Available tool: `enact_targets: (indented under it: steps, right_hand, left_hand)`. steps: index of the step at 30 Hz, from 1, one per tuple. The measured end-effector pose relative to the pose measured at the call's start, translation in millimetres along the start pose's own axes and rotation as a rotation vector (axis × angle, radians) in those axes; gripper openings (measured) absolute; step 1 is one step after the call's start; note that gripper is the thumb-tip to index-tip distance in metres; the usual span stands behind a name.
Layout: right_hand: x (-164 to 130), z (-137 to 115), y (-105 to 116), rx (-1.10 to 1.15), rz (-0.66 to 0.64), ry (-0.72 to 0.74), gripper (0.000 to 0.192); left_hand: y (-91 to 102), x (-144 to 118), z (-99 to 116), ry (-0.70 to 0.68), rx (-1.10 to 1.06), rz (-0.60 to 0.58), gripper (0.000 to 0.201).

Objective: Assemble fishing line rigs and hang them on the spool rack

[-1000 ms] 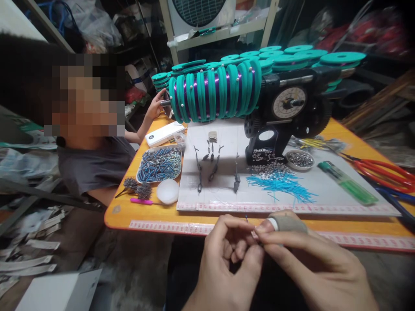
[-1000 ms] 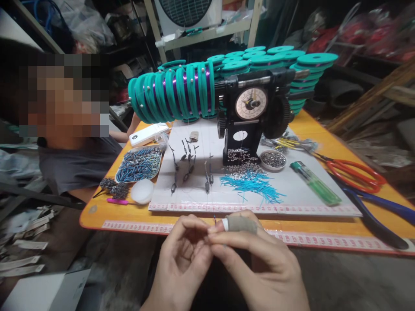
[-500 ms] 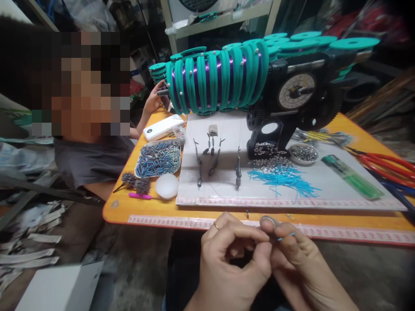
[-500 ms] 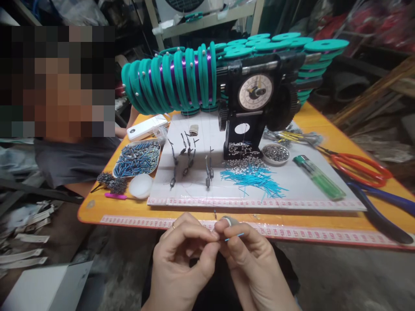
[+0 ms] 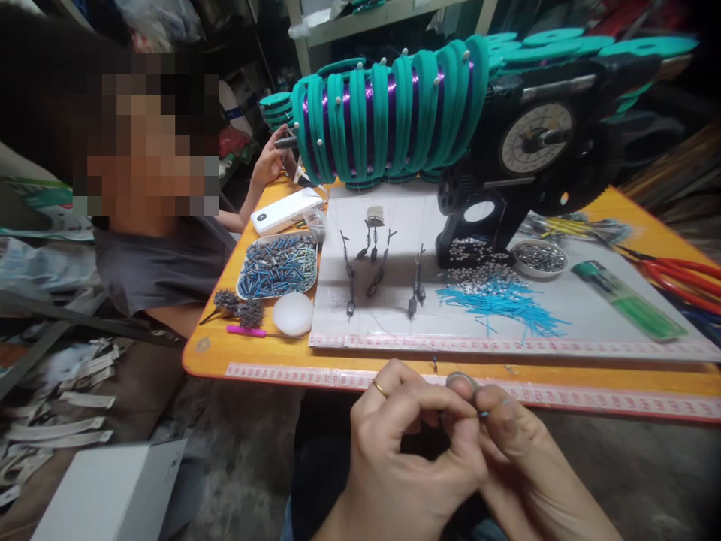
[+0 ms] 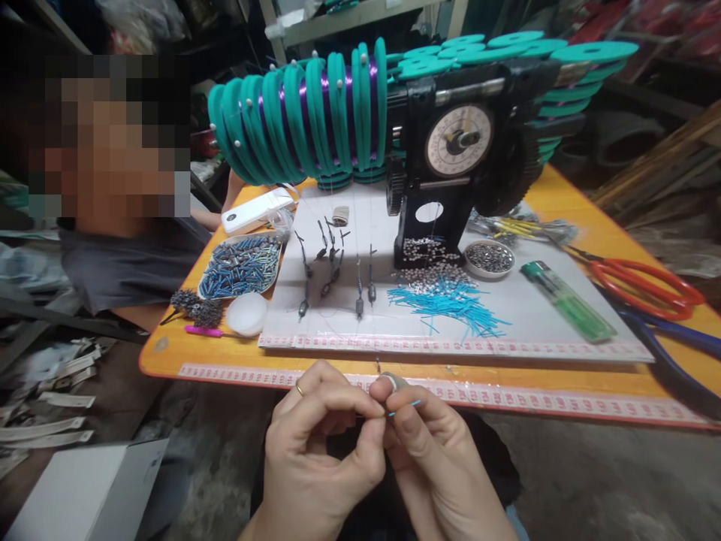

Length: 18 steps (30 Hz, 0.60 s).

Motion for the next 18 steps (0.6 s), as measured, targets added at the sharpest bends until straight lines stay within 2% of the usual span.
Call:
enact_targets:
  steps: [5,12,18]
  right_hand:
    - [-1.4,-0.2,-1.2,0.023,0.012,-0.013,0.035]
    - [-0.5,0.9,-5.0,0.083,0.053,-0.061,0.038]
    - [-0.6,1.8,-0.9,0.053,0.023,-0.055,0.035]
  left_hand:
    - [0.1,0.7,0.2,-0.001,0.013,-0.020,0.016]
    - [-0.2,0.8,-0.6,-0.048,-0.001,0.009,0.019]
    - [0.2,0.5,-0.3,-0.052,0.021,0.010,0.021]
Point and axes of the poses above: each hand's wrist, its own x-axis towards the middle knuckle, its own y-axis out of the back of the hand, z = x × y, the point moved 2 cm from there along x, towards the middle knuckle, and after that the axes turned 2 degrees about -z, right-handed, at the moved point
